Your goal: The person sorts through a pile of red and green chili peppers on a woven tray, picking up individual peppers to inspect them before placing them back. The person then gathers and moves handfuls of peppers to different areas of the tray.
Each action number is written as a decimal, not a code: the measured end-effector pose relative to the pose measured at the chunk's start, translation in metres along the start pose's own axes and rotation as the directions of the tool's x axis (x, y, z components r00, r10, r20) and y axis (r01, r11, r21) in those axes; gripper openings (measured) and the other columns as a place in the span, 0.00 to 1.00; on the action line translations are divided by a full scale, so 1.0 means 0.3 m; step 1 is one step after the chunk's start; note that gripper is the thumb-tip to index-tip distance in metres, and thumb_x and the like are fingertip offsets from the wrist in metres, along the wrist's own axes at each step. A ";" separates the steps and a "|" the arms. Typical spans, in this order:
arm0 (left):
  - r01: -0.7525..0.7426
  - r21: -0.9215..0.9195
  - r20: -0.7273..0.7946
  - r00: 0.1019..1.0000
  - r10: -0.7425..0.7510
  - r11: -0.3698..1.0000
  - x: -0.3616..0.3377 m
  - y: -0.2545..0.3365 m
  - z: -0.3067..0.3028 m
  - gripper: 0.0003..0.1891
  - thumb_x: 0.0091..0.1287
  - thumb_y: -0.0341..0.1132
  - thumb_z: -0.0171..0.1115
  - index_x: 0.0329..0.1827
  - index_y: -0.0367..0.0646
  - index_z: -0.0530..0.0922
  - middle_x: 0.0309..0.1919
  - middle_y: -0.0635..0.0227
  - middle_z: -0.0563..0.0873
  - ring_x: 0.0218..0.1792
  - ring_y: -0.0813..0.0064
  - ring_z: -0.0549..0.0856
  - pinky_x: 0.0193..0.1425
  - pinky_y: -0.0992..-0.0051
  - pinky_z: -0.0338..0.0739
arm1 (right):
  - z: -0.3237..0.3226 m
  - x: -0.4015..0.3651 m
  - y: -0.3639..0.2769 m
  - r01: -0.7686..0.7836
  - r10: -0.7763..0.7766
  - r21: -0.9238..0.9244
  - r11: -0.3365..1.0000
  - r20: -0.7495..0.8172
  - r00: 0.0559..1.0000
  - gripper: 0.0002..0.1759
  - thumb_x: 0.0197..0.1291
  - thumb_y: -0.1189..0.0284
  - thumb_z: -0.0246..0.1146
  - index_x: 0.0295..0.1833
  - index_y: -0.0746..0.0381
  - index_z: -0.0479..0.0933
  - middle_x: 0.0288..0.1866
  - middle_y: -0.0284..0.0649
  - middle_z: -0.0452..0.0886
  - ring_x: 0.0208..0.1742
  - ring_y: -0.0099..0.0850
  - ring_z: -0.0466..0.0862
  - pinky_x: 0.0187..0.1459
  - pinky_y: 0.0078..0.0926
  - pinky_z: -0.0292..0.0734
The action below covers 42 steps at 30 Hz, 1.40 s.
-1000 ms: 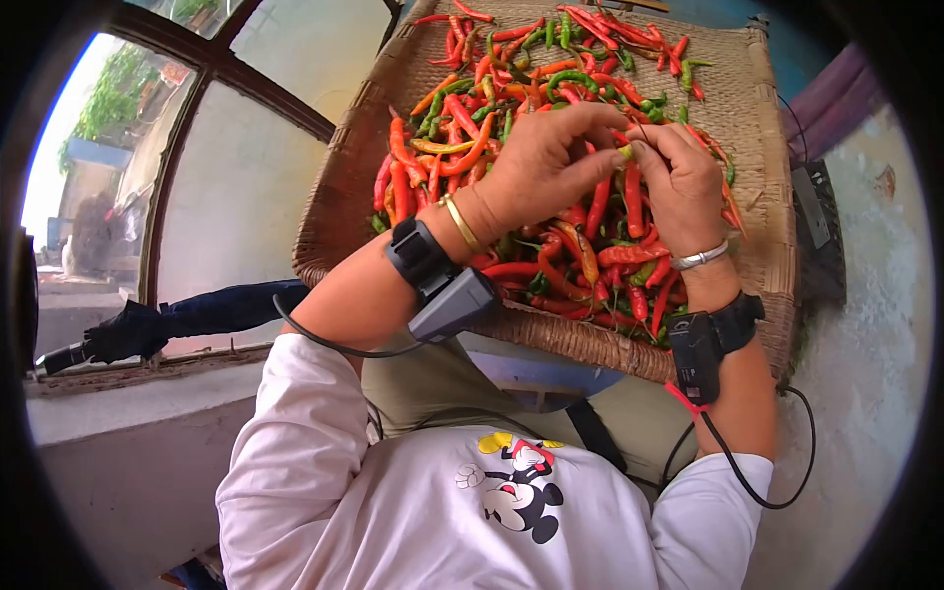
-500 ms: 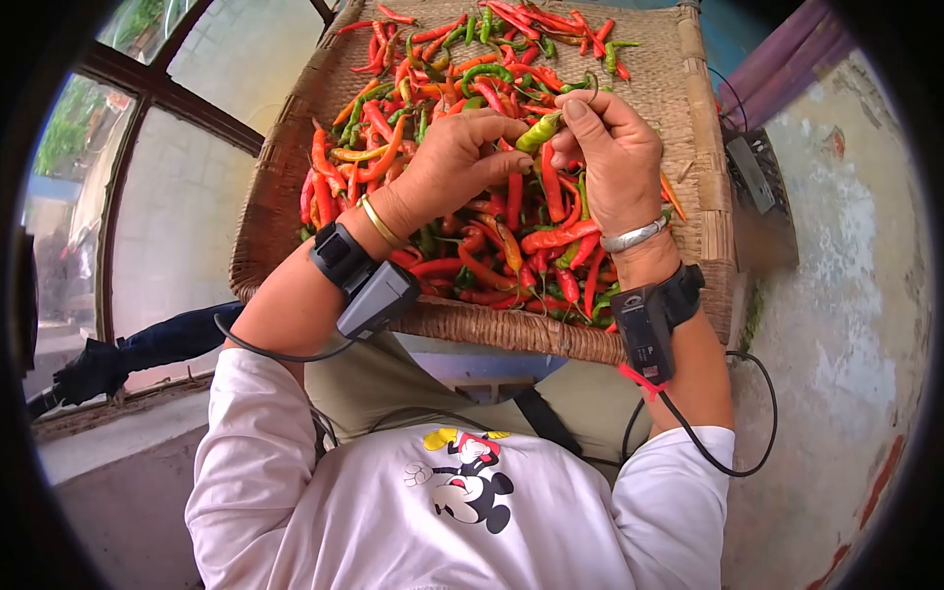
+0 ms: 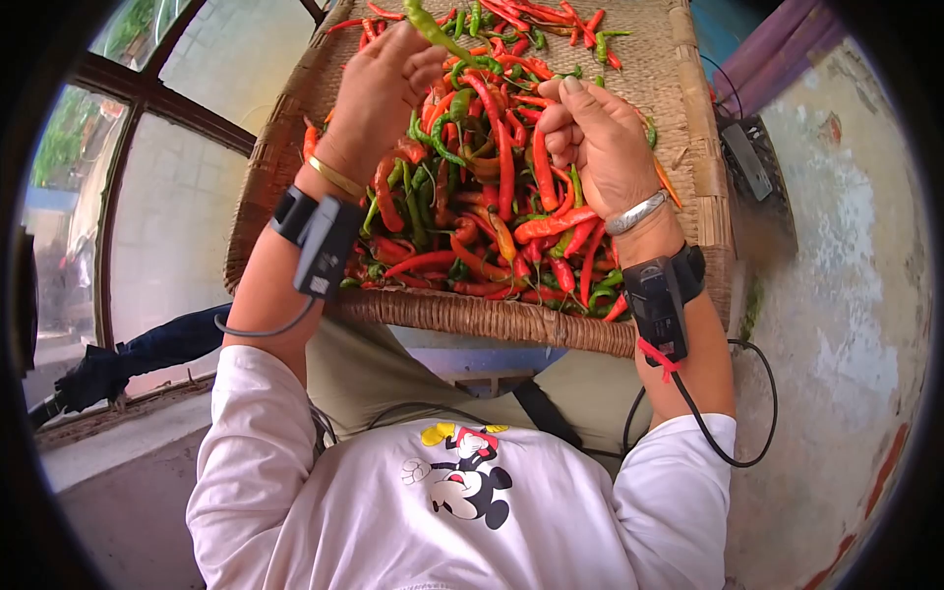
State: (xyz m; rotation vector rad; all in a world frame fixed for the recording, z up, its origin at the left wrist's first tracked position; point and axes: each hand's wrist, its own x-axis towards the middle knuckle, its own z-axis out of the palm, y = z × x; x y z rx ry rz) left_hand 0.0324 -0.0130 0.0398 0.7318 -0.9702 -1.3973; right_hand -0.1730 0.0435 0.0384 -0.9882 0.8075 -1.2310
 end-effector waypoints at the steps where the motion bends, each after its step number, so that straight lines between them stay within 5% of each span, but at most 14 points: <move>1: -0.035 -0.090 -0.089 0.996 0.027 0.995 0.033 0.014 -0.030 0.14 0.65 0.37 0.53 0.46 0.36 0.72 0.37 0.66 0.79 0.30 0.84 0.79 0.34 0.83 0.76 | -0.001 -0.001 0.007 -0.029 0.028 -0.064 0.998 -0.008 1.000 0.16 0.62 0.61 0.53 0.42 0.65 0.73 0.24 0.30 0.76 0.22 0.14 0.72 0.22 0.11 0.66; 3: 0.038 -0.016 -0.139 0.990 -0.040 0.999 0.039 0.010 -0.079 0.15 0.64 0.37 0.53 0.49 0.36 0.72 0.42 0.65 0.78 0.31 0.83 0.79 0.34 0.82 0.76 | -0.001 0.004 0.017 -0.055 0.053 -0.129 0.990 -0.016 0.998 0.16 0.62 0.62 0.53 0.42 0.65 0.73 0.24 0.29 0.75 0.21 0.14 0.72 0.21 0.10 0.66; 5: 0.015 0.428 -0.034 0.999 -0.001 0.903 0.014 -0.020 -0.086 0.14 0.64 0.36 0.54 0.47 0.36 0.74 0.38 0.69 0.80 0.30 0.83 0.79 0.33 0.83 0.75 | -0.005 0.009 0.026 -0.082 0.078 -0.182 0.980 -0.029 0.997 0.15 0.61 0.62 0.54 0.42 0.65 0.73 0.23 0.28 0.75 0.20 0.13 0.72 0.20 0.10 0.65; 7: -0.102 0.705 0.195 0.979 -0.053 0.702 -0.027 -0.046 -0.042 0.09 0.60 0.34 0.57 0.38 0.39 0.79 0.28 0.73 0.82 0.27 0.82 0.79 0.30 0.81 0.73 | -0.004 0.011 0.027 -0.091 0.084 -0.195 0.977 -0.043 0.996 0.15 0.61 0.63 0.54 0.41 0.65 0.74 0.23 0.28 0.75 0.20 0.13 0.71 0.20 0.09 0.65; 8: -0.349 0.796 0.400 0.917 0.003 0.494 -0.040 -0.057 -0.026 0.08 0.57 0.34 0.60 0.37 0.41 0.79 0.28 0.71 0.82 0.27 0.78 0.80 0.30 0.78 0.74 | -0.004 0.012 0.027 -0.098 0.088 -0.206 0.974 -0.054 0.995 0.15 0.61 0.63 0.54 0.41 0.65 0.74 0.23 0.28 0.75 0.20 0.13 0.71 0.20 0.09 0.65; 9: -0.575 0.781 0.593 0.805 0.003 0.245 -0.060 -0.065 -0.009 0.08 0.55 0.34 0.62 0.37 0.43 0.79 0.28 0.68 0.82 0.28 0.74 0.81 0.30 0.76 0.74 | -0.006 0.012 0.025 -0.100 0.090 -0.210 0.973 -0.054 0.994 0.15 0.61 0.63 0.54 0.41 0.65 0.74 0.23 0.28 0.75 0.20 0.13 0.71 0.20 0.09 0.65; 12: -0.686 0.727 0.686 0.725 -0.064 0.019 -0.106 -0.091 0.025 0.14 0.49 0.35 0.64 0.39 0.46 0.78 0.30 0.66 0.80 0.30 0.66 0.81 0.31 0.70 0.75 | -0.012 0.019 0.017 -0.134 0.110 -0.296 0.946 -0.098 0.989 0.14 0.61 0.64 0.54 0.38 0.64 0.74 0.22 0.28 0.74 0.19 0.13 0.70 0.20 0.11 0.66; 17: -0.702 0.703 0.679 0.710 -0.187 -0.115 -0.135 -0.091 0.032 0.13 0.49 0.38 0.61 0.37 0.44 0.75 0.28 0.65 0.79 0.32 0.66 0.81 0.34 0.67 0.76 | -0.030 0.034 0.067 -0.116 0.092 -0.721 0.683 -0.072 0.993 0.11 0.57 0.66 0.57 0.33 0.64 0.76 0.23 0.29 0.75 0.22 0.17 0.73 0.25 0.16 0.72; 24: -0.749 0.605 0.735 0.656 -0.171 -0.271 -0.143 -0.108 0.036 0.11 0.55 0.33 0.53 0.42 0.45 0.73 0.26 0.66 0.77 0.27 0.65 0.81 0.27 0.68 0.76 | -0.024 0.032 0.072 -0.061 0.006 -0.712 0.699 -0.080 0.997 0.11 0.56 0.67 0.58 0.34 0.64 0.77 0.23 0.31 0.77 0.23 0.17 0.75 0.25 0.16 0.72; 31: -0.675 0.734 0.679 0.728 0.095 -0.080 -0.116 -0.035 0.023 0.24 0.51 0.30 0.58 0.55 0.48 0.71 0.26 0.68 0.78 0.21 0.74 0.78 0.24 0.75 0.74 | -0.006 0.025 0.036 -0.021 -0.092 -0.567 0.823 -0.170 0.981 0.12 0.58 0.68 0.56 0.42 0.65 0.75 0.24 0.31 0.76 0.22 0.15 0.73 0.23 0.13 0.69; 33: -0.434 0.816 0.456 0.889 0.037 0.381 -0.103 -0.005 0.011 0.22 0.55 0.32 0.59 0.56 0.46 0.71 0.24 0.75 0.78 0.19 0.86 0.74 0.23 0.83 0.71 | 0.002 0.022 0.033 0.046 -0.137 -0.428 0.903 -0.183 0.974 0.13 0.60 0.68 0.55 0.45 0.66 0.74 0.25 0.30 0.75 0.22 0.15 0.72 0.23 0.12 0.68; 35: -0.331 0.737 0.389 0.921 0.031 0.589 -0.096 0.006 0.007 0.20 0.58 0.33 0.58 0.55 0.43 0.71 0.23 0.81 0.75 0.19 0.93 0.67 0.21 0.88 0.64 | 0.008 0.015 0.026 0.030 -0.117 -0.431 0.902 -0.177 0.977 0.13 0.60 0.67 0.55 0.44 0.66 0.74 0.25 0.31 0.76 0.22 0.15 0.73 0.23 0.12 0.68; 37: 0.074 0.417 0.184 0.969 -0.164 0.906 -0.115 0.076 0.043 0.19 0.60 0.32 0.57 0.55 0.40 0.71 0.24 0.82 0.75 0.17 0.94 0.64 0.19 0.90 0.60 | 0.014 0.010 0.027 0.015 -0.098 -0.435 0.900 -0.170 0.981 0.14 0.60 0.66 0.55 0.43 0.66 0.74 0.26 0.31 0.76 0.22 0.15 0.73 0.24 0.12 0.69; 42: 0.203 -0.022 0.286 0.940 -0.189 0.979 -0.088 0.051 0.007 0.19 0.61 0.32 0.56 0.55 0.40 0.70 0.26 0.76 0.77 0.17 0.90 0.67 0.23 0.90 0.64 | 0.036 0.003 0.042 0.101 -0.079 -0.514 0.852 0.065 0.995 0.14 0.59 0.64 0.56 0.40 0.65 0.76 0.27 0.31 0.76 0.24 0.16 0.74 0.27 0.14 0.70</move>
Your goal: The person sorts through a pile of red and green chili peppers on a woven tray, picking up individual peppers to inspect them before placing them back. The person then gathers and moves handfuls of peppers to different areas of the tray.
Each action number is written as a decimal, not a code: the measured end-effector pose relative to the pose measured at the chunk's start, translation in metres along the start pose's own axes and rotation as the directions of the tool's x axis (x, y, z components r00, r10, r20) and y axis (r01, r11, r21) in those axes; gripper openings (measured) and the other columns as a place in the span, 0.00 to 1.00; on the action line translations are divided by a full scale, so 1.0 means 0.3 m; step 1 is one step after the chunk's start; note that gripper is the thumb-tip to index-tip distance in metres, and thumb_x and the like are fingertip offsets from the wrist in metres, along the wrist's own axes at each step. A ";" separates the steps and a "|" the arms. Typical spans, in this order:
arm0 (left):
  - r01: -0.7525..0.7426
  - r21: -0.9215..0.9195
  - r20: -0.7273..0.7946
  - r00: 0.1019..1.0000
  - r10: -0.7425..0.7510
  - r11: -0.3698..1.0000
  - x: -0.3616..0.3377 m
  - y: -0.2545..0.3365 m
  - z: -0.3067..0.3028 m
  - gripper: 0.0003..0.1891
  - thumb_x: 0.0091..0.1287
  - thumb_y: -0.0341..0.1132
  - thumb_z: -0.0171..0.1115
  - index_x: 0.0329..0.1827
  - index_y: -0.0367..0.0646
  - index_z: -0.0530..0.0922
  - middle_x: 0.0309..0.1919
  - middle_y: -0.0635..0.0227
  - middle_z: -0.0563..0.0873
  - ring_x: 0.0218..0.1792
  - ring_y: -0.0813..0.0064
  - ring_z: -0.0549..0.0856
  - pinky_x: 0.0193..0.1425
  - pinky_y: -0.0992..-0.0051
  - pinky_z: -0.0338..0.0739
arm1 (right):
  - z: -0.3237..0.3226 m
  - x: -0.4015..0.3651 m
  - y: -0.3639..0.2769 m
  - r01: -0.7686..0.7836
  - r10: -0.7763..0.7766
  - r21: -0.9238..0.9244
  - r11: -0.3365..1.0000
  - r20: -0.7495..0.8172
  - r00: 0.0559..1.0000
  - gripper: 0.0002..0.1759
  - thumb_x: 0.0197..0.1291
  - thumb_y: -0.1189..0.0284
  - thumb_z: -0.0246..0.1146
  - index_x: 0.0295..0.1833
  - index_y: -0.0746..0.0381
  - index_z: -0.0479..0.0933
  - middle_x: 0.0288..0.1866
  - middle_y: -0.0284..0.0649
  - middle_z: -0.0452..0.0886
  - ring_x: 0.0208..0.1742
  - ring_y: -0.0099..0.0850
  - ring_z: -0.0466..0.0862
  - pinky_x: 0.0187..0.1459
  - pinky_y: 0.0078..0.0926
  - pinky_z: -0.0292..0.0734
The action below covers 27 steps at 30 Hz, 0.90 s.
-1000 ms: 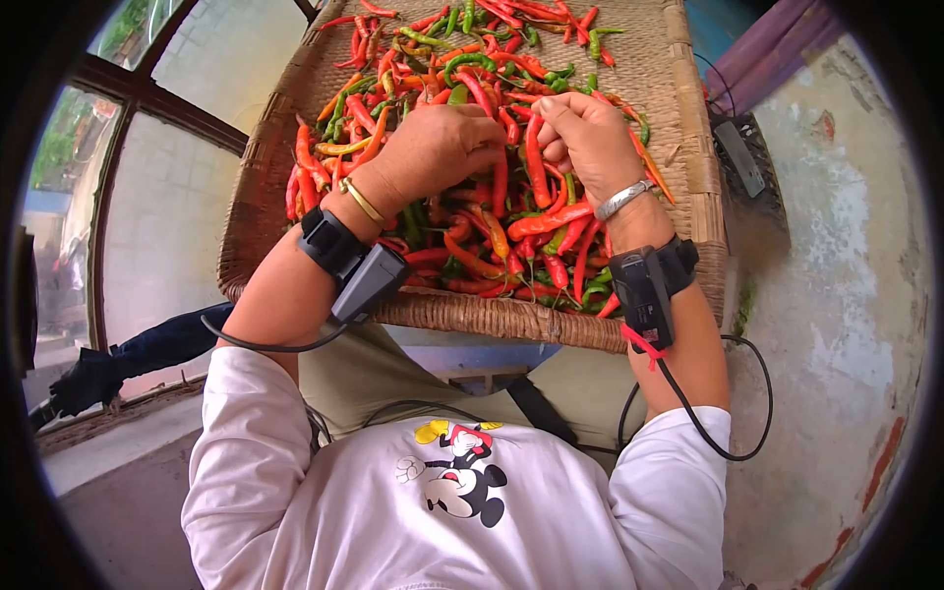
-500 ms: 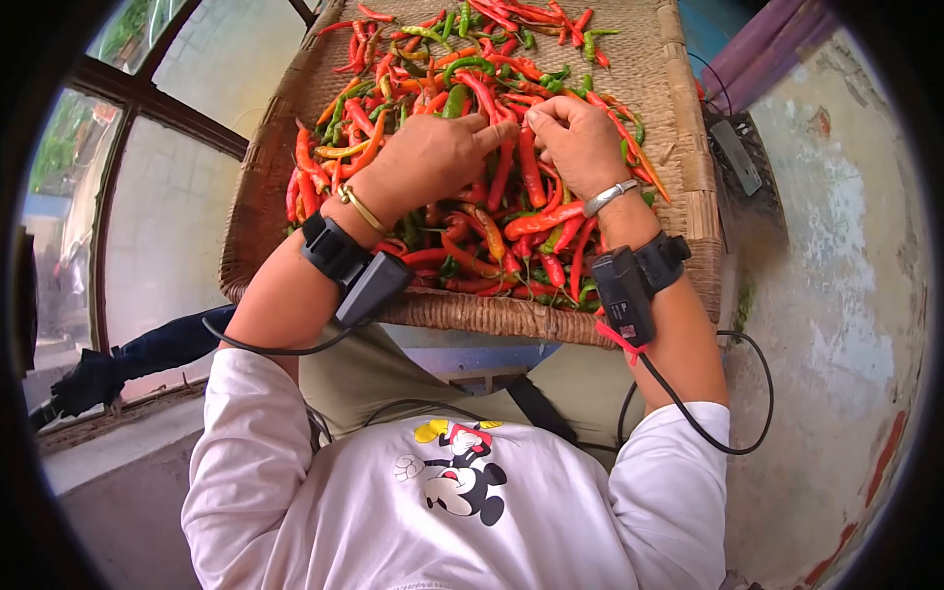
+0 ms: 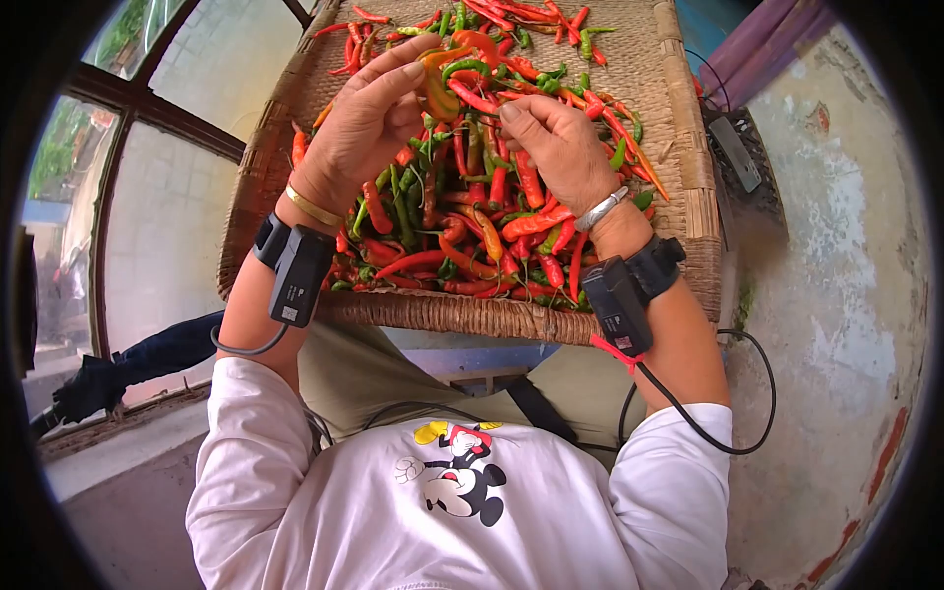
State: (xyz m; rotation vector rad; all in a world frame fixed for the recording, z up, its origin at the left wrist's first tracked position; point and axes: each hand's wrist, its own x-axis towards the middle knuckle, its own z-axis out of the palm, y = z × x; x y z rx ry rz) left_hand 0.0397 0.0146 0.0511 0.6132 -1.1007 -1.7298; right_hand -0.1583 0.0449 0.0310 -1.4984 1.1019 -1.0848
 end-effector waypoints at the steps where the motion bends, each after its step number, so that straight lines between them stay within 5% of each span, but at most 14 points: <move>1: 0.039 -0.018 -0.026 0.999 -0.039 0.999 -0.005 -0.004 0.018 0.19 0.62 0.31 0.55 0.56 0.40 0.69 0.25 0.79 0.73 0.18 0.90 0.64 0.22 0.90 0.61 | 0.001 -0.001 0.000 -0.001 0.001 0.000 1.000 0.001 1.000 0.14 0.59 0.64 0.56 0.40 0.65 0.76 0.27 0.31 0.76 0.24 0.16 0.74 0.27 0.14 0.70; 4: 0.089 -0.040 -0.003 0.996 -0.089 0.995 0.001 -0.046 0.007 0.20 0.62 0.32 0.55 0.57 0.41 0.68 0.26 0.79 0.72 0.20 0.90 0.64 0.22 0.90 0.61 | 0.006 -0.007 -0.006 0.049 -0.046 -0.028 0.998 0.085 0.995 0.13 0.59 0.66 0.57 0.39 0.65 0.76 0.27 0.30 0.76 0.25 0.16 0.74 0.27 0.14 0.71; 7: 0.104 -0.004 0.005 0.995 -0.104 0.995 -0.002 -0.071 0.028 0.22 0.60 0.33 0.59 0.57 0.39 0.68 0.28 0.76 0.77 0.20 0.89 0.68 0.24 0.88 0.65 | 0.011 -0.018 -0.028 -0.072 0.069 0.030 0.997 0.088 0.994 0.10 0.58 0.69 0.57 0.37 0.65 0.76 0.26 0.31 0.76 0.25 0.17 0.74 0.27 0.14 0.71; 10: 0.017 0.398 0.040 0.999 -0.036 0.917 -0.004 -0.074 0.034 0.18 0.62 0.37 0.58 0.53 0.41 0.72 0.29 0.78 0.77 0.24 0.91 0.71 0.25 0.89 0.65 | 0.005 -0.016 -0.023 -0.124 0.124 0.003 0.992 0.043 0.991 0.08 0.58 0.71 0.57 0.36 0.65 0.76 0.26 0.32 0.76 0.25 0.17 0.75 0.26 0.13 0.71; 13: 0.139 0.505 -0.082 0.990 -0.113 0.852 -0.010 -0.087 0.048 0.16 0.63 0.38 0.56 0.50 0.39 0.73 0.29 0.77 0.78 0.25 0.89 0.75 0.27 0.88 0.70 | -0.005 -0.010 -0.004 -0.036 0.033 0.094 0.995 0.031 0.999 0.09 0.59 0.70 0.57 0.38 0.65 0.75 0.25 0.32 0.76 0.24 0.17 0.75 0.26 0.13 0.71; 15: 0.248 0.399 -0.097 0.969 -0.228 0.883 -0.006 -0.084 0.038 0.15 0.63 0.38 0.55 0.49 0.38 0.73 0.30 0.76 0.78 0.27 0.87 0.77 0.28 0.87 0.72 | -0.011 -0.012 0.000 -0.035 -0.008 0.381 0.924 0.113 0.994 0.13 0.60 0.66 0.56 0.42 0.66 0.73 0.24 0.33 0.77 0.23 0.17 0.74 0.25 0.12 0.71; 16: 0.353 0.287 -0.097 0.935 -0.340 0.891 0.001 -0.079 0.028 0.15 0.64 0.38 0.54 0.48 0.37 0.73 0.30 0.75 0.79 0.28 0.86 0.78 0.30 0.86 0.75 | -0.015 -0.010 -0.001 -0.036 -0.008 0.381 0.924 0.113 0.994 0.13 0.60 0.66 0.56 0.42 0.66 0.73 0.24 0.33 0.77 0.23 0.17 0.74 0.25 0.12 0.71; 18: 0.324 0.190 -0.066 0.946 -0.317 0.927 0.033 -0.076 -0.032 0.14 0.65 0.38 0.53 0.47 0.37 0.73 0.31 0.73 0.80 0.28 0.85 0.79 0.31 0.86 0.76 | -0.027 0.001 -0.007 0.046 -0.075 0.576 0.816 0.027 0.997 0.18 0.61 0.62 0.54 0.45 0.68 0.72 0.24 0.33 0.77 0.22 0.17 0.74 0.25 0.12 0.71; 21: 0.218 0.031 -0.076 0.974 -0.215 0.976 0.083 -0.024 -0.105 0.16 0.66 0.39 0.51 0.48 0.35 0.71 0.37 0.66 0.80 0.32 0.80 0.80 0.36 0.84 0.78 | -0.056 0.008 -0.006 0.051 -0.027 0.457 0.888 -0.060 0.998 0.21 0.60 0.59 0.54 0.46 0.69 0.70 0.23 0.34 0.76 0.21 0.17 0.73 0.24 0.12 0.70; 23: -0.150 -0.245 -0.278 0.957 0.078 0.958 0.115 -0.001 -0.137 0.19 0.66 0.39 0.51 0.52 0.34 0.67 0.41 0.63 0.78 0.36 0.77 0.80 0.39 0.83 0.79 | -0.053 0.004 -0.005 0.043 -0.003 0.419 0.907 -0.097 0.995 0.20 0.60 0.60 0.54 0.46 0.69 0.71 0.23 0.34 0.76 0.21 0.17 0.73 0.23 0.11 0.69; 25: -0.133 -0.206 -0.312 0.948 0.064 0.969 0.108 -0.005 -0.133 0.23 0.66 0.38 0.51 0.58 0.32 0.61 0.46 0.60 0.76 0.38 0.76 0.80 0.41 0.82 0.78 | -0.055 0.008 0.006 -0.081 0.106 0.273 0.959 -0.079 0.991 0.17 0.60 0.62 0.54 0.43 0.67 0.74 0.24 0.33 0.77 0.22 0.16 0.74 0.25 0.12 0.70; 26: -0.092 -0.004 -0.247 0.965 0.088 0.996 0.096 -0.033 -0.117 0.23 0.65 0.38 0.52 0.58 0.31 0.61 0.45 0.59 0.77 0.38 0.76 0.80 0.41 0.82 0.78 | -0.051 0.012 0.018 -0.081 0.106 0.273 0.959 -0.079 0.991 0.17 0.60 0.62 0.54 0.43 0.67 0.74 0.24 0.33 0.77 0.22 0.16 0.74 0.25 0.12 0.70; 27: -0.061 0.201 -0.179 0.979 0.098 0.978 0.079 -0.051 -0.084 0.23 0.65 0.38 0.52 0.58 0.31 0.62 0.45 0.59 0.77 0.37 0.77 0.80 0.40 0.81 0.78 | -0.043 0.017 0.035 -0.078 0.078 -0.002 0.997 -0.079 0.994 0.14 0.59 0.64 0.55 0.41 0.65 0.75 0.26 0.35 0.78 0.24 0.20 0.76 0.27 0.16 0.72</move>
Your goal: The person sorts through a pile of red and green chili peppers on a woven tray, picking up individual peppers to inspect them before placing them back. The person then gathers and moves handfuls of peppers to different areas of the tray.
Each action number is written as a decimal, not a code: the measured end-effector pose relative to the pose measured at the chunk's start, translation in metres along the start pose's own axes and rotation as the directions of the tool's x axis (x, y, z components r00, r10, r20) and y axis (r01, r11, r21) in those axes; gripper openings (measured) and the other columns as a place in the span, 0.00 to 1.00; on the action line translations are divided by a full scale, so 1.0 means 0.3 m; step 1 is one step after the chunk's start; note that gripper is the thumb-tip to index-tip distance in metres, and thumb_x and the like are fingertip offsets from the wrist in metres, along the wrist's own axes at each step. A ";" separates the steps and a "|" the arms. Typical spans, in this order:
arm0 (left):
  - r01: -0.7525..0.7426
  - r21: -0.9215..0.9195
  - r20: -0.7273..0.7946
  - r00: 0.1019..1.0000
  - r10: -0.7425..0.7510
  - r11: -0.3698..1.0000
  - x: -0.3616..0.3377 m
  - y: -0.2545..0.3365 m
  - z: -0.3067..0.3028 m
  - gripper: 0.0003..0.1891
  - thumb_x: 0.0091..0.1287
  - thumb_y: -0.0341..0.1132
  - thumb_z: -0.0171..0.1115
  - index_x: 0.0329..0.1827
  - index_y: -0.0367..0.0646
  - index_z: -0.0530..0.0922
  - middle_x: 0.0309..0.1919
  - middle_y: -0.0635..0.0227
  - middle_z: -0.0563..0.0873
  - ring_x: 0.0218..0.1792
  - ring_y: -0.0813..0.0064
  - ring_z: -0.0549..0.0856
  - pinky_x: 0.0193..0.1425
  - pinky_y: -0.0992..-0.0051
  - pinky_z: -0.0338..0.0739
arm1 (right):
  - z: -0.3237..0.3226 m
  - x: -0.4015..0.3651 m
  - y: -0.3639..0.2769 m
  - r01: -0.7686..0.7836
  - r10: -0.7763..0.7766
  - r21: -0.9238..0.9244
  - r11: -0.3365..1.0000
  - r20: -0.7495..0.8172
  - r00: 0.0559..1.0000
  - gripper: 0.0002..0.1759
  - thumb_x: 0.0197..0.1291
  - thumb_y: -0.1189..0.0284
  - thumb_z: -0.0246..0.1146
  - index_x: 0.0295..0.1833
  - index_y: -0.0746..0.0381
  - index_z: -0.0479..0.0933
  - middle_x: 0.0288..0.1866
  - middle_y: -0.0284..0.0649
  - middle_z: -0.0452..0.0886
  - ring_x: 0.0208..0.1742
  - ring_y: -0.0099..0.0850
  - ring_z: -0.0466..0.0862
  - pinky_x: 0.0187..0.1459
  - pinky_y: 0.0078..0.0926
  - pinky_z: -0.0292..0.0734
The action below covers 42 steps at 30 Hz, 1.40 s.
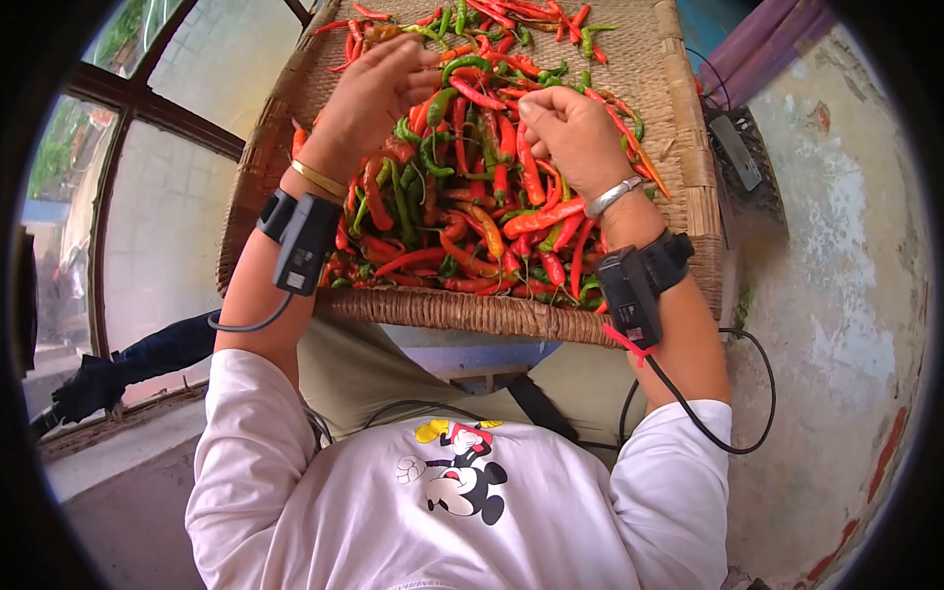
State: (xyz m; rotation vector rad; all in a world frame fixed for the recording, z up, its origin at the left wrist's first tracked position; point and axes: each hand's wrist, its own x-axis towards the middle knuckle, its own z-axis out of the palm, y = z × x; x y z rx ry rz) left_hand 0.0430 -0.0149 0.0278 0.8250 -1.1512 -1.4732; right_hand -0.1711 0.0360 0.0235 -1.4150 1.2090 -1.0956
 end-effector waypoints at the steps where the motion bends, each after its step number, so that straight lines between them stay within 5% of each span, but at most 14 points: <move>1: 0.058 0.226 0.056 0.996 -0.072 0.972 -0.019 0.003 0.038 0.20 0.65 0.36 0.52 0.55 0.32 0.67 0.40 0.62 0.80 0.35 0.79 0.80 0.39 0.80 0.77 | 0.007 0.003 0.015 0.028 -0.027 -0.274 0.961 0.008 1.000 0.12 0.57 0.67 0.56 0.39 0.64 0.76 0.28 0.37 0.80 0.26 0.24 0.79 0.29 0.20 0.74; 2: 0.067 0.413 0.154 0.978 -0.143 0.908 -0.040 0.002 0.065 0.15 0.64 0.33 0.53 0.51 0.36 0.73 0.32 0.68 0.82 0.32 0.82 0.80 0.37 0.79 0.76 | 0.011 0.003 0.029 0.026 -0.025 -0.273 0.962 0.008 1.000 0.12 0.57 0.67 0.56 0.39 0.64 0.76 0.28 0.37 0.80 0.26 0.24 0.79 0.29 0.20 0.74; 4: -0.362 0.687 0.431 0.901 0.048 0.630 -0.060 -0.067 0.084 0.13 0.61 0.29 0.54 0.48 0.39 0.75 0.28 0.67 0.83 0.29 0.77 0.81 0.35 0.78 0.75 | 0.015 0.001 0.045 0.281 -0.239 -0.602 0.748 0.150 0.959 0.09 0.52 0.72 0.57 0.39 0.63 0.76 0.32 0.42 0.81 0.32 0.36 0.81 0.36 0.29 0.76; 5: -0.363 0.686 0.431 0.901 0.049 0.631 -0.068 -0.094 0.087 0.13 0.61 0.29 0.54 0.48 0.39 0.75 0.28 0.67 0.83 0.29 0.77 0.81 0.35 0.78 0.75 | 0.017 -0.002 0.036 0.265 -0.189 -0.638 0.723 0.186 0.964 0.11 0.48 0.74 0.57 0.40 0.63 0.76 0.36 0.47 0.79 0.37 0.43 0.79 0.40 0.34 0.74; 7: -0.567 0.763 0.563 0.819 0.111 0.309 -0.087 -0.109 0.099 0.11 0.57 0.26 0.55 0.44 0.38 0.75 0.26 0.60 0.82 0.28 0.69 0.82 0.35 0.75 0.75 | 0.010 -0.003 0.047 0.317 -0.213 -0.674 0.668 0.235 0.948 0.11 0.47 0.74 0.58 0.39 0.62 0.76 0.34 0.46 0.78 0.36 0.43 0.78 0.39 0.35 0.74; 10: -0.359 0.825 0.359 0.929 0.086 0.437 -0.089 -0.110 0.102 0.09 0.55 0.25 0.54 0.39 0.36 0.76 0.26 0.56 0.81 0.29 0.63 0.81 0.34 0.72 0.75 | 0.020 -0.019 0.015 0.425 -0.235 -0.659 0.621 0.361 0.903 0.11 0.46 0.74 0.59 0.38 0.61 0.75 0.31 0.46 0.76 0.35 0.42 0.78 0.38 0.36 0.73; 15: -0.379 0.795 0.372 0.921 0.114 0.473 -0.077 -0.129 0.086 0.08 0.57 0.26 0.53 0.39 0.36 0.75 0.24 0.57 0.80 0.27 0.65 0.81 0.33 0.72 0.75 | 0.047 -0.030 0.025 0.548 -0.333 -0.664 0.509 0.435 0.837 0.09 0.45 0.72 0.61 0.35 0.60 0.74 0.25 0.44 0.72 0.31 0.42 0.76 0.34 0.36 0.72; 21: -0.424 0.686 0.389 0.901 0.194 0.591 -0.079 -0.130 0.103 0.10 0.58 0.27 0.56 0.43 0.38 0.75 0.24 0.63 0.79 0.25 0.75 0.79 0.29 0.76 0.74 | 0.043 -0.015 0.001 0.511 -0.542 -0.674 0.533 0.191 0.818 0.07 0.47 0.72 0.62 0.34 0.60 0.74 0.23 0.38 0.75 0.23 0.37 0.76 0.27 0.31 0.73; 24: -0.454 0.638 0.359 0.890 0.282 0.622 -0.078 -0.123 0.107 0.13 0.56 0.29 0.60 0.45 0.38 0.75 0.25 0.66 0.78 0.24 0.80 0.77 0.28 0.79 0.73 | 0.039 -0.028 -0.032 0.401 -0.454 -0.392 0.828 -0.049 0.890 0.05 0.53 0.73 0.60 0.35 0.62 0.73 0.22 0.36 0.77 0.18 0.25 0.74 0.23 0.22 0.71; 26: -0.498 0.645 0.378 0.867 0.323 0.580 -0.083 -0.105 0.112 0.14 0.55 0.29 0.63 0.45 0.39 0.76 0.25 0.67 0.78 0.23 0.82 0.76 0.27 0.81 0.72 | 0.032 -0.040 -0.060 0.105 -0.103 0.094 0.990 -0.033 0.994 0.06 0.58 0.72 0.57 0.36 0.64 0.72 0.21 0.33 0.76 0.18 0.16 0.72 0.21 0.13 0.68; 35: -0.479 0.671 0.364 0.878 0.311 0.566 -0.098 -0.078 0.122 0.15 0.52 0.35 0.65 0.41 0.37 0.77 0.24 0.60 0.80 0.24 0.68 0.80 0.29 0.75 0.75 | 0.013 -0.020 -0.022 -0.098 -0.037 0.656 0.748 0.189 0.981 0.09 0.61 0.66 0.55 0.38 0.62 0.71 0.23 0.33 0.75 0.20 0.19 0.72 0.23 0.16 0.69; 38: -0.331 0.624 0.344 0.930 0.132 0.708 -0.095 -0.086 0.113 0.13 0.56 0.35 0.63 0.39 0.36 0.77 0.22 0.63 0.80 0.21 0.75 0.80 0.26 0.78 0.74 | 0.011 -0.013 0.000 -0.199 0.000 0.732 0.651 0.262 0.965 0.12 0.62 0.64 0.52 0.39 0.62 0.71 0.23 0.32 0.75 0.21 0.20 0.71 0.24 0.17 0.68; 40: 0.058 0.439 0.225 0.959 -0.172 0.897 -0.103 -0.042 0.124 0.12 0.60 0.37 0.59 0.36 0.35 0.77 0.21 0.69 0.80 0.20 0.82 0.79 0.25 0.81 0.74 | 0.000 -0.005 0.008 -0.237 0.022 0.752 0.615 0.284 0.959 0.14 0.63 0.63 0.51 0.41 0.63 0.71 0.23 0.32 0.75 0.21 0.20 0.71 0.24 0.18 0.67; 42: 0.102 0.374 0.153 0.974 -0.169 0.922 -0.075 0.002 0.097 0.13 0.63 0.39 0.56 0.35 0.35 0.76 0.22 0.73 0.79 0.23 0.85 0.78 0.26 0.84 0.75 | -0.013 0.001 0.009 -0.222 0.106 0.709 0.669 0.205 0.973 0.17 0.63 0.60 0.50 0.42 0.64 0.71 0.23 0.32 0.75 0.21 0.20 0.71 0.24 0.18 0.66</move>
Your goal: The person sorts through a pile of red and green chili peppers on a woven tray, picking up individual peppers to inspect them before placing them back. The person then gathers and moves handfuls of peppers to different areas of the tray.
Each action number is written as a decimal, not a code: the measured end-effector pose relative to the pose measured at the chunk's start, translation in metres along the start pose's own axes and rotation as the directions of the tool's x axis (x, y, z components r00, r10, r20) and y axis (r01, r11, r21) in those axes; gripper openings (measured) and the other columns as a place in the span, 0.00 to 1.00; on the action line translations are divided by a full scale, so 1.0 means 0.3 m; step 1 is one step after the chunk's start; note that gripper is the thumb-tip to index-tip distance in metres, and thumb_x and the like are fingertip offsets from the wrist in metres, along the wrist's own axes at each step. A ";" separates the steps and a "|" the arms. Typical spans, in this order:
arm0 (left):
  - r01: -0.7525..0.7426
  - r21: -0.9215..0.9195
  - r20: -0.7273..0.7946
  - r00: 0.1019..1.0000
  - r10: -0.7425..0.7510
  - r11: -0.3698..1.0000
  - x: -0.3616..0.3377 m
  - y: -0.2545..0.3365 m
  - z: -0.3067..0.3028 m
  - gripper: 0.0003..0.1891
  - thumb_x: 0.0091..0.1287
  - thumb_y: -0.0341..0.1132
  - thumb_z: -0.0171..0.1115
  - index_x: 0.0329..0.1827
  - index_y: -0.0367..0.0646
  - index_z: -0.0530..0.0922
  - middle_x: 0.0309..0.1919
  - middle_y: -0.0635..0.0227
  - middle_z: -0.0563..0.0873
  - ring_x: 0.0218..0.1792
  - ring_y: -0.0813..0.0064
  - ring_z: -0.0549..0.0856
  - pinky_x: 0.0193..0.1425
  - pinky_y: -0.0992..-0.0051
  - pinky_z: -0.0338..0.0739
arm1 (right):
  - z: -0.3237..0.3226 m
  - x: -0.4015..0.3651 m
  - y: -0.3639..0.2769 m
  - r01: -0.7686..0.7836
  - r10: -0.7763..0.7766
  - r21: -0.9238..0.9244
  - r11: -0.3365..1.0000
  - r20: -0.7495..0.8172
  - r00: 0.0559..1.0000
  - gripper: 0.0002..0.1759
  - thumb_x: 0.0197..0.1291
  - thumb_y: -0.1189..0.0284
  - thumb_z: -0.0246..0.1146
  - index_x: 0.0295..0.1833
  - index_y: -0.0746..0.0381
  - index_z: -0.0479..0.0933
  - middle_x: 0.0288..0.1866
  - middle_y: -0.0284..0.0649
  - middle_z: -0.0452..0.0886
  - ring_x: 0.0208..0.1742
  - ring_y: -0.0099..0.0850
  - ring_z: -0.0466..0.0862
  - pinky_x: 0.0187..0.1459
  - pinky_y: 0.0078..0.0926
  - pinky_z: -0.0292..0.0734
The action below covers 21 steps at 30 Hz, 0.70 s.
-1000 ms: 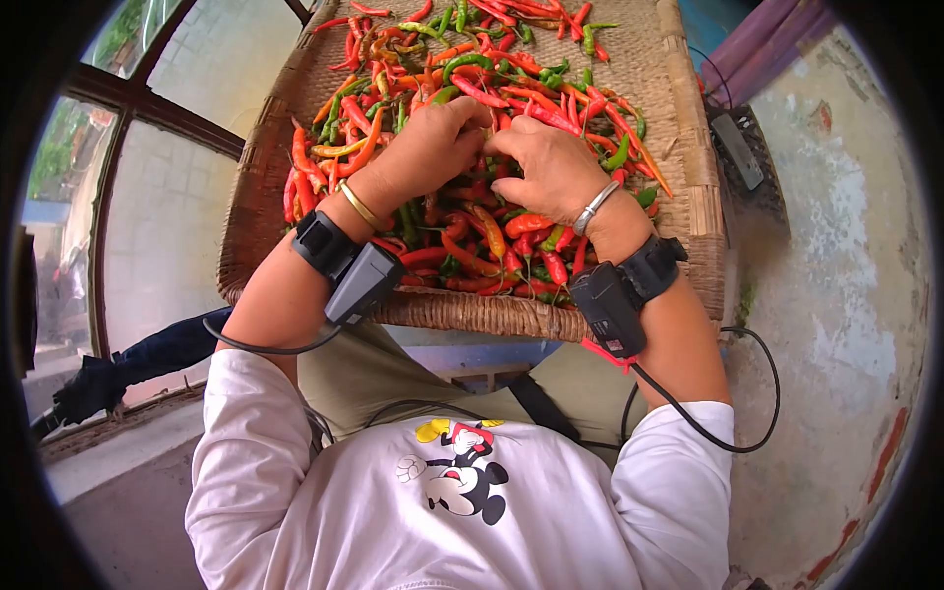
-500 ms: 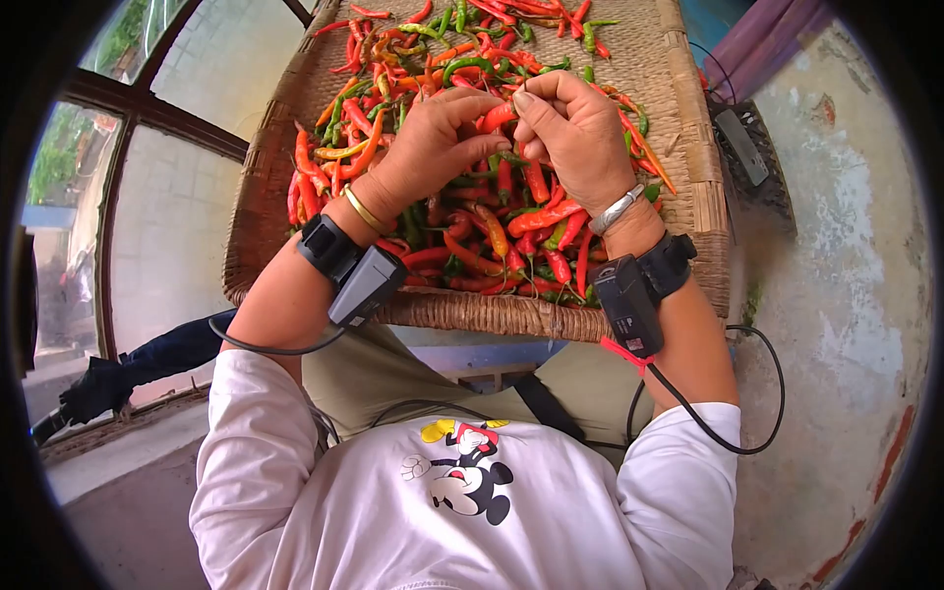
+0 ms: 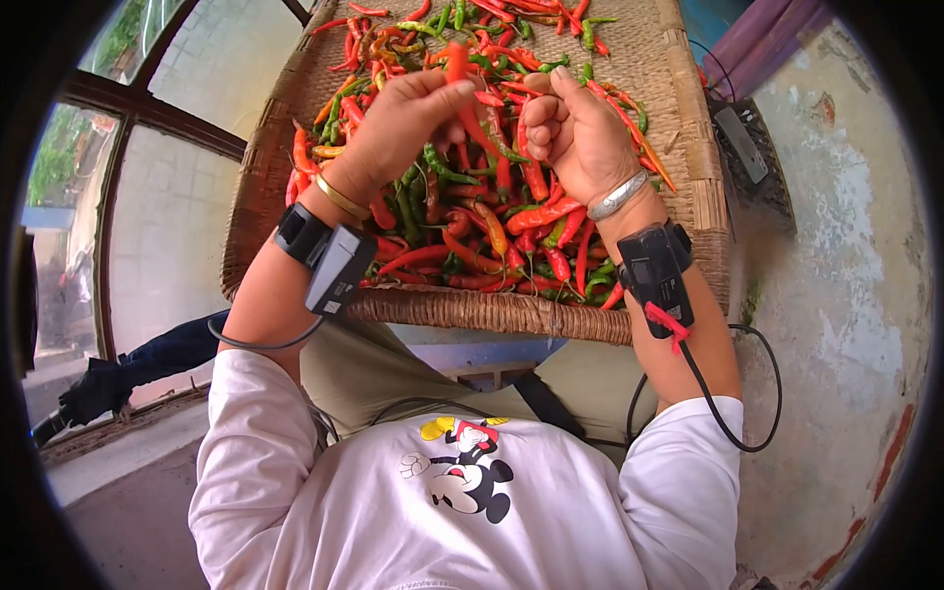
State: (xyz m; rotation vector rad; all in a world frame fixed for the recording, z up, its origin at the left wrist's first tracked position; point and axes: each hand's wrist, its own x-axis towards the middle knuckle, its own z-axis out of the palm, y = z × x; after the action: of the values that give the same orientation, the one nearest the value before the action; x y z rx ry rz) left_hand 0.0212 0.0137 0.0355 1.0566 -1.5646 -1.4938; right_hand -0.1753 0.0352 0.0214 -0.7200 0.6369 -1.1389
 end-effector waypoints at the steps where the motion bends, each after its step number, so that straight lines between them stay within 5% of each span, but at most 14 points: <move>1: -0.037 -0.245 -0.062 0.998 0.023 0.969 0.020 0.004 -0.030 0.12 0.64 0.39 0.54 0.36 0.36 0.76 0.22 0.72 0.79 0.24 0.84 0.78 0.26 0.83 0.74 | -0.001 0.001 -0.001 0.000 0.000 0.001 1.000 -0.003 1.000 0.17 0.63 0.60 0.50 0.42 0.64 0.71 0.23 0.32 0.75 0.21 0.20 0.71 0.24 0.18 0.66; 2: -0.153 -0.467 -0.246 0.969 0.038 0.871 0.046 -0.003 -0.057 0.12 0.64 0.38 0.53 0.38 0.37 0.75 0.24 0.72 0.78 0.25 0.82 0.79 0.25 0.83 0.74 | -0.002 0.001 -0.002 0.003 -0.003 0.005 1.000 0.004 1.000 0.17 0.63 0.60 0.50 0.43 0.65 0.70 0.23 0.32 0.75 0.21 0.19 0.71 0.24 0.18 0.66; 3: -0.227 -0.569 -0.280 0.957 0.073 0.790 0.080 -0.013 -0.118 0.15 0.67 0.41 0.49 0.41 0.34 0.71 0.33 0.64 0.80 0.33 0.77 0.81 0.36 0.82 0.77 | 0.000 0.001 -0.004 0.006 -0.006 0.008 1.000 0.013 1.000 0.18 0.62 0.60 0.51 0.43 0.65 0.70 0.23 0.31 0.75 0.21 0.19 0.71 0.24 0.18 0.66; 7: -0.221 -0.336 -0.401 0.913 0.073 0.916 0.054 0.014 -0.251 0.16 0.66 0.41 0.51 0.40 0.34 0.72 0.35 0.65 0.80 0.34 0.75 0.81 0.36 0.80 0.76 | 0.015 -0.006 -0.005 0.014 -0.014 -0.069 0.998 -0.004 1.000 0.17 0.62 0.61 0.51 0.43 0.66 0.71 0.23 0.31 0.76 0.21 0.19 0.71 0.23 0.17 0.65; 8: -0.115 0.173 -0.340 0.925 0.168 0.978 0.051 0.015 -0.277 0.16 0.64 0.43 0.53 0.35 0.35 0.74 0.29 0.66 0.80 0.30 0.75 0.80 0.32 0.78 0.74 | 0.016 -0.006 -0.005 0.018 -0.017 -0.110 0.994 0.004 1.000 0.17 0.62 0.61 0.52 0.43 0.65 0.71 0.23 0.31 0.76 0.20 0.18 0.71 0.22 0.16 0.65; 9: -0.016 0.641 -0.239 0.946 0.220 0.767 0.041 0.035 -0.275 0.16 0.62 0.44 0.56 0.31 0.36 0.76 0.24 0.67 0.81 0.26 0.74 0.80 0.29 0.76 0.72 | 0.017 -0.007 -0.004 0.022 -0.020 -0.151 0.988 0.011 1.000 0.16 0.62 0.62 0.52 0.43 0.65 0.72 0.23 0.31 0.76 0.20 0.18 0.71 0.21 0.15 0.65; 10: -0.016 0.642 -0.238 0.946 0.219 0.767 0.030 0.047 -0.263 0.16 0.62 0.44 0.56 0.31 0.36 0.76 0.24 0.67 0.81 0.26 0.74 0.80 0.29 0.76 0.72 | 0.019 -0.009 -0.005 0.022 -0.021 -0.149 0.989 0.010 1.000 0.16 0.62 0.62 0.52 0.43 0.65 0.72 0.23 0.31 0.76 0.20 0.18 0.71 0.21 0.15 0.65; 12: -0.002 0.974 -0.018 0.996 0.086 0.227 -0.013 0.067 -0.224 0.24 0.53 0.53 0.60 0.18 0.36 0.76 0.15 0.59 0.78 0.22 0.65 0.81 0.29 0.66 0.74 | 0.024 -0.014 -0.007 0.012 -0.012 -0.220 0.976 -0.001 1.000 0.15 0.61 0.62 0.53 0.42 0.65 0.72 0.22 0.31 0.76 0.20 0.16 0.71 0.20 0.12 0.66; 13: 0.038 0.986 -0.041 0.999 0.011 0.163 -0.026 0.066 -0.211 0.26 0.50 0.56 0.60 0.16 0.37 0.77 0.16 0.55 0.77 0.22 0.57 0.79 0.28 0.63 0.73 | 0.025 -0.015 -0.008 0.011 -0.012 -0.219 0.976 -0.003 1.000 0.15 0.61 0.62 0.53 0.42 0.65 0.72 0.22 0.31 0.76 0.20 0.16 0.71 0.20 0.12 0.66; 17: 0.094 0.993 -0.092 0.995 -0.030 0.072 -0.065 0.088 -0.185 0.26 0.51 0.55 0.60 0.12 0.37 0.75 0.09 0.58 0.71 0.16 0.59 0.73 0.23 0.66 0.67 | 0.036 -0.016 -0.009 -0.012 0.009 -0.284 0.959 -0.013 1.000 0.15 0.60 0.62 0.54 0.41 0.63 0.73 0.22 0.29 0.75 0.20 0.15 0.71 0.20 0.11 0.66; 20: 0.074 0.996 -0.069 0.992 -0.105 0.040 -0.056 0.061 -0.215 0.27 0.52 0.56 0.59 0.09 0.38 0.74 0.08 0.59 0.71 0.14 0.61 0.73 0.21 0.67 0.67 | 0.035 -0.015 0.003 -0.011 0.007 -0.351 0.936 -0.013 1.000 0.14 0.60 0.61 0.55 0.40 0.62 0.73 0.22 0.28 0.75 0.19 0.14 0.71 0.21 0.10 0.65; 21: -0.050 0.991 0.061 0.994 -0.092 0.121 -0.056 0.053 -0.217 0.26 0.53 0.54 0.59 0.10 0.39 0.75 0.09 0.59 0.72 0.14 0.63 0.73 0.21 0.68 0.67 | 0.035 -0.014 0.007 -0.004 0.004 -0.387 0.922 0.000 1.000 0.14 0.60 0.61 0.55 0.40 0.61 0.73 0.22 0.27 0.75 0.19 0.13 0.71 0.21 0.10 0.65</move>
State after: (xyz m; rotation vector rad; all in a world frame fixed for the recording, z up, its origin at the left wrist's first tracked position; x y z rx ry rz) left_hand 0.0860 0.0022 0.0568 1.6855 -2.7495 -0.1855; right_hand -0.1674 0.0415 0.0265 -1.0556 0.8759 -1.0176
